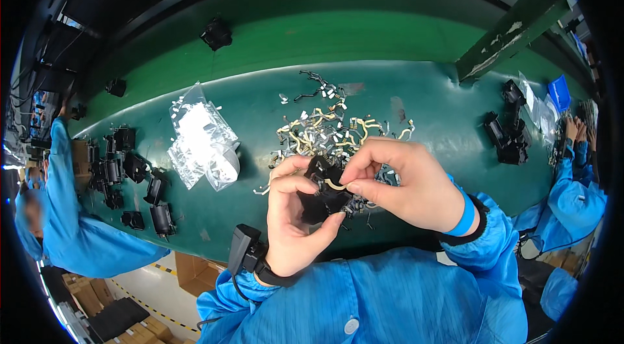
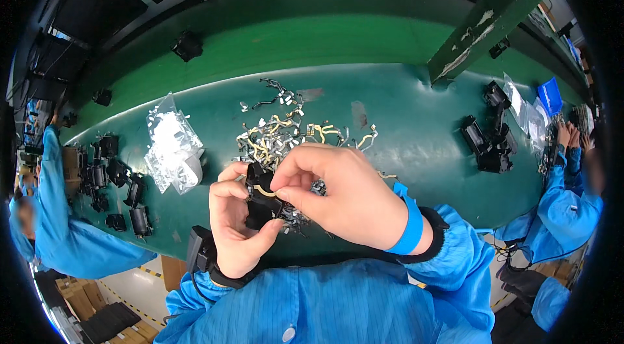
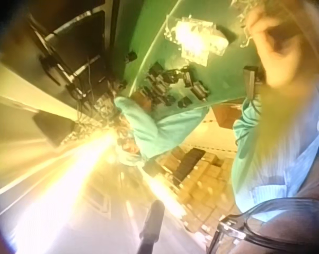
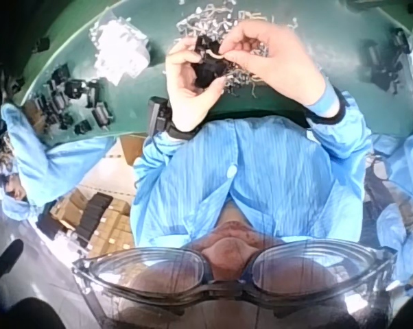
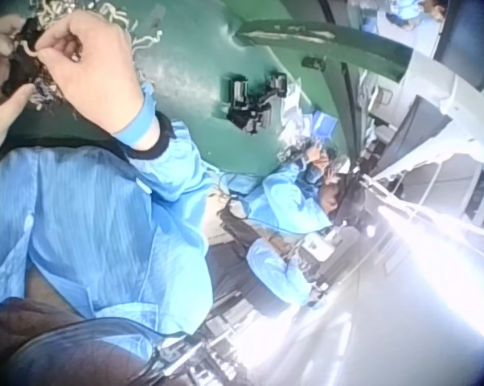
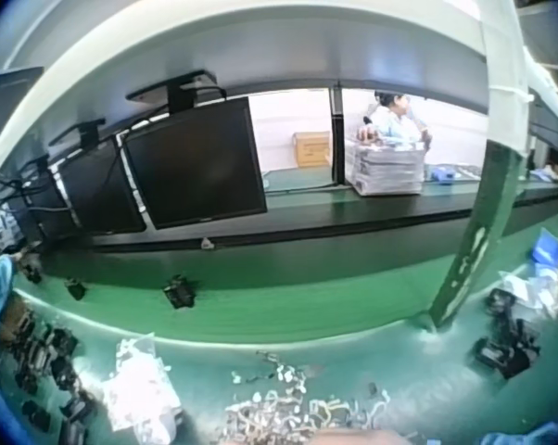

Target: Manually assemble small electronic components and wiring onto black plastic housings at a factory workstation.

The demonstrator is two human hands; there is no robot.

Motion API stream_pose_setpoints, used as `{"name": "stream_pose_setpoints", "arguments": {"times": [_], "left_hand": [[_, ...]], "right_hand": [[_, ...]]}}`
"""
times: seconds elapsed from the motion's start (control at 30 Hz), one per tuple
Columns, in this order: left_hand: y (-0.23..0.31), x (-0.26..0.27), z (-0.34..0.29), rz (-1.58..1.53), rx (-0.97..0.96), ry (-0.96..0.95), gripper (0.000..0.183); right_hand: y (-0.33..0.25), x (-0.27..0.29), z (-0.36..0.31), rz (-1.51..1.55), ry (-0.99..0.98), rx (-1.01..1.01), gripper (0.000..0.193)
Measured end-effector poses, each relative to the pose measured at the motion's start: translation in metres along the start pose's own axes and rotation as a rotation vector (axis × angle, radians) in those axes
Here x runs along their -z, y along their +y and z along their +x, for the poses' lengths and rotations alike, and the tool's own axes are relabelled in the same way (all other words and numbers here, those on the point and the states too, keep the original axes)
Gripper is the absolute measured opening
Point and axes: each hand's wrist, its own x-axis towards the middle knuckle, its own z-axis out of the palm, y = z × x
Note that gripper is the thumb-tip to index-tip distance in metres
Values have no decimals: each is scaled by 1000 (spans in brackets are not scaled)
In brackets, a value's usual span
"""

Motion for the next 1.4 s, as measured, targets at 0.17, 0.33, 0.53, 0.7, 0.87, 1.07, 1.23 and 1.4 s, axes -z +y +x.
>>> {"name": "stream_pose_setpoints", "arguments": {"times": [0.17, 0.33, 0.53, 0.7, 0.87, 1.07, 1.23, 1.4], "left_hand": [[2, 4, 3, -114, 45, -67, 55], [9, 9, 5, -371, 178, -157, 55], [9, 16, 6, -429, 208, -182, 56], [9, 17, 9, -116, 46, -184, 55], [9, 16, 10, 92, 11, -202, 52], [8, 13, 11, -191, 138, -100, 29], [14, 13, 13, -248, 293, -36, 5], [24, 19, 16, -221, 441, -77, 2]], "right_hand": [[-1, 2, 4, -358, 41, 334, 13], [12, 0, 11, -681, 195, 754, 16], [16, 0, 3, -627, 103, 703, 25], [14, -8, -8, -261, 58, 358, 33], [36, -38, -11, 163, 187, 269, 40], [40, -40, -8, 247, 203, 261, 33], [40, -36, -11, 32, 199, 242, 27], [41, -32, -12, -76, 159, 248, 24]]}}
